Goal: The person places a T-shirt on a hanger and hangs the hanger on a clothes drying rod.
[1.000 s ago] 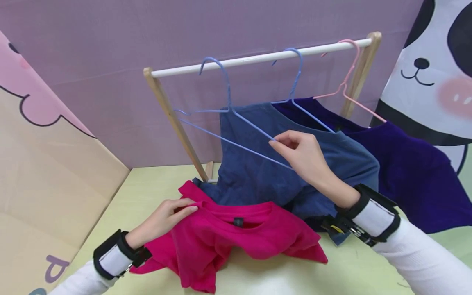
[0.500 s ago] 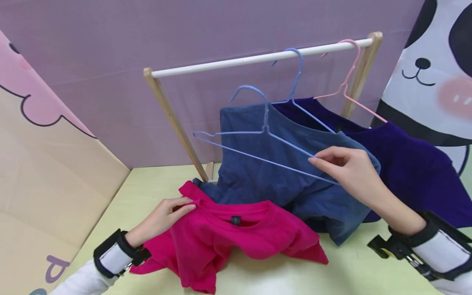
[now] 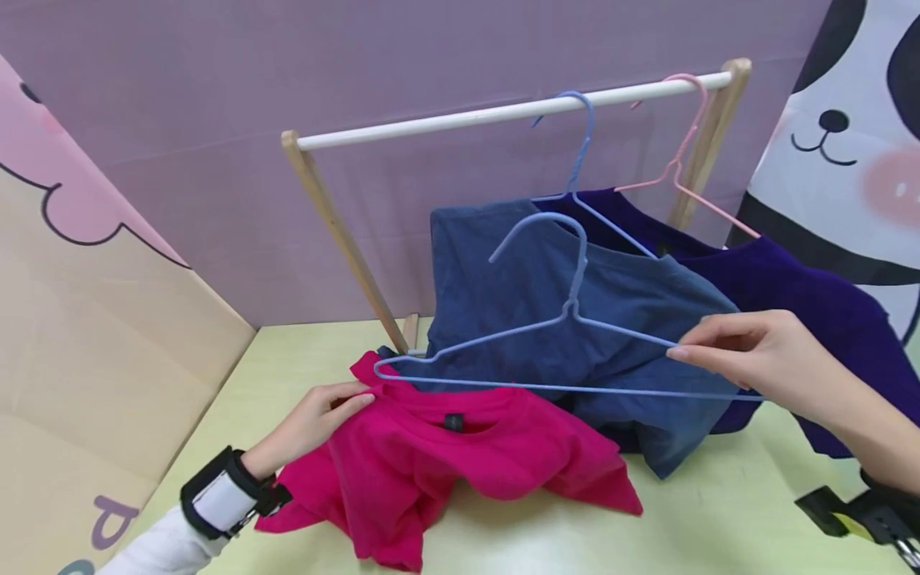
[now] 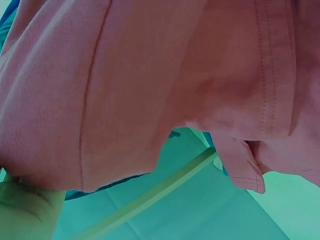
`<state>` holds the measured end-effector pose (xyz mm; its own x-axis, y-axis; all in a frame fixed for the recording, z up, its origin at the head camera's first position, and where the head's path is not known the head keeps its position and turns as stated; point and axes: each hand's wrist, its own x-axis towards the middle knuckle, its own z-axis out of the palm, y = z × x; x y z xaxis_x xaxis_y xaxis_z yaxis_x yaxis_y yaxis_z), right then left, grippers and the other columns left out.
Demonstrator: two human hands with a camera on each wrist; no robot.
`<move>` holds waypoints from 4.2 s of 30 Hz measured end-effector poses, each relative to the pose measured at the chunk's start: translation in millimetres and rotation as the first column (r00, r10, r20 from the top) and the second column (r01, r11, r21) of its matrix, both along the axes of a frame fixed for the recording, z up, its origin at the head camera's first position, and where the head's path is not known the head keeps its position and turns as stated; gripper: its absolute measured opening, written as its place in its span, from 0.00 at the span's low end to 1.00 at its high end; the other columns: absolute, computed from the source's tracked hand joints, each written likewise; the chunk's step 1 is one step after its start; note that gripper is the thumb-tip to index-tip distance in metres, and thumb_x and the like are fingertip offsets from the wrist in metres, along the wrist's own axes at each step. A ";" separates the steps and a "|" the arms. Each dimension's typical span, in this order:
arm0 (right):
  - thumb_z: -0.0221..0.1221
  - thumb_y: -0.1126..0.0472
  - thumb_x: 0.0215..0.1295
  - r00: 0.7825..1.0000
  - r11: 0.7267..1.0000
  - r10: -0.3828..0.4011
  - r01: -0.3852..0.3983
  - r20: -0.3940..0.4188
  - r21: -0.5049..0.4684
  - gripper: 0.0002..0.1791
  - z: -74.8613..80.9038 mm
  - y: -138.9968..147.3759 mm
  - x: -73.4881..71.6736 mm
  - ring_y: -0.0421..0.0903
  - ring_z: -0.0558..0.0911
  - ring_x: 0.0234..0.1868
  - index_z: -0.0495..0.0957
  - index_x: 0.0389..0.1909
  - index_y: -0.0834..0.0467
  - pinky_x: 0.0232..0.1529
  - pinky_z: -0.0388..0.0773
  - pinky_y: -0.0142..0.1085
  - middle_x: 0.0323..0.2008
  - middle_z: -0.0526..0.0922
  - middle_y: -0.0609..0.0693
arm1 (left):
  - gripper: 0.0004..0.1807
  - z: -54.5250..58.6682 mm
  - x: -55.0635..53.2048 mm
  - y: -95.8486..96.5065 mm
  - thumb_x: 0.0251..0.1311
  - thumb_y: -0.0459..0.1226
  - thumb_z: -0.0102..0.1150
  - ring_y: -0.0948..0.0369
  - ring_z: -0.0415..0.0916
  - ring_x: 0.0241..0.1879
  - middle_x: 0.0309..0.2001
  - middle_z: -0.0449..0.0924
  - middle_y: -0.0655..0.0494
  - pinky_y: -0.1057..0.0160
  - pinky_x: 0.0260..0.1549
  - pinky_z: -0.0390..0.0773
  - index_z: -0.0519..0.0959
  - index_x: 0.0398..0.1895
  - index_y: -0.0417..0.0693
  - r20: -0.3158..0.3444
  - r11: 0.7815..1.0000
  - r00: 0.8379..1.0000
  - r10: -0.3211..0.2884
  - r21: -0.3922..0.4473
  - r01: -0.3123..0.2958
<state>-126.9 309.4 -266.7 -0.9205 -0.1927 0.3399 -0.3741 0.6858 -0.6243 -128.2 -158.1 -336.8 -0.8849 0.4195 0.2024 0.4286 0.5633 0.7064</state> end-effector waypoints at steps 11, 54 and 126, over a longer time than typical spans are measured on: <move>0.57 0.76 0.49 0.991 0.991 0.135 -0.135 -0.004 -0.025 0.09 -7.5 19.5 -2.5 0.42 0.63 0.10 0.79 0.24 0.58 0.08 0.56 0.36 0.12 0.68 0.45 | 0.12 -9.1 -4.1 -5.7 0.56 0.38 0.54 0.62 0.73 0.35 0.39 0.79 0.52 0.59 0.34 0.78 0.77 0.44 0.48 -0.038 0.999 0.999 -0.024 0.025 0.025; 0.58 0.72 0.51 0.979 0.984 0.179 -0.178 0.103 -0.018 0.06 -18.2 12.1 -9.0 0.42 0.63 0.09 0.79 0.25 0.58 0.05 0.58 0.37 0.12 0.69 0.44 | 0.14 1.0 11.9 6.2 0.55 0.43 0.55 0.68 0.72 0.27 0.36 0.81 0.57 0.63 0.26 0.76 0.77 0.44 0.52 -0.068 0.993 0.991 -0.114 -0.031 0.113; 0.52 0.61 0.62 0.592 0.633 0.769 -0.759 0.241 -0.154 0.08 -98.6 -99.9 -20.6 0.40 0.74 0.27 0.76 0.39 0.50 0.27 0.75 0.32 0.30 0.77 0.45 | 0.13 9.5 7.4 6.2 0.52 0.36 0.58 0.64 0.73 0.34 0.36 0.78 0.55 0.59 0.34 0.79 0.76 0.42 0.48 -0.166 0.996 0.984 -0.066 0.053 0.076</move>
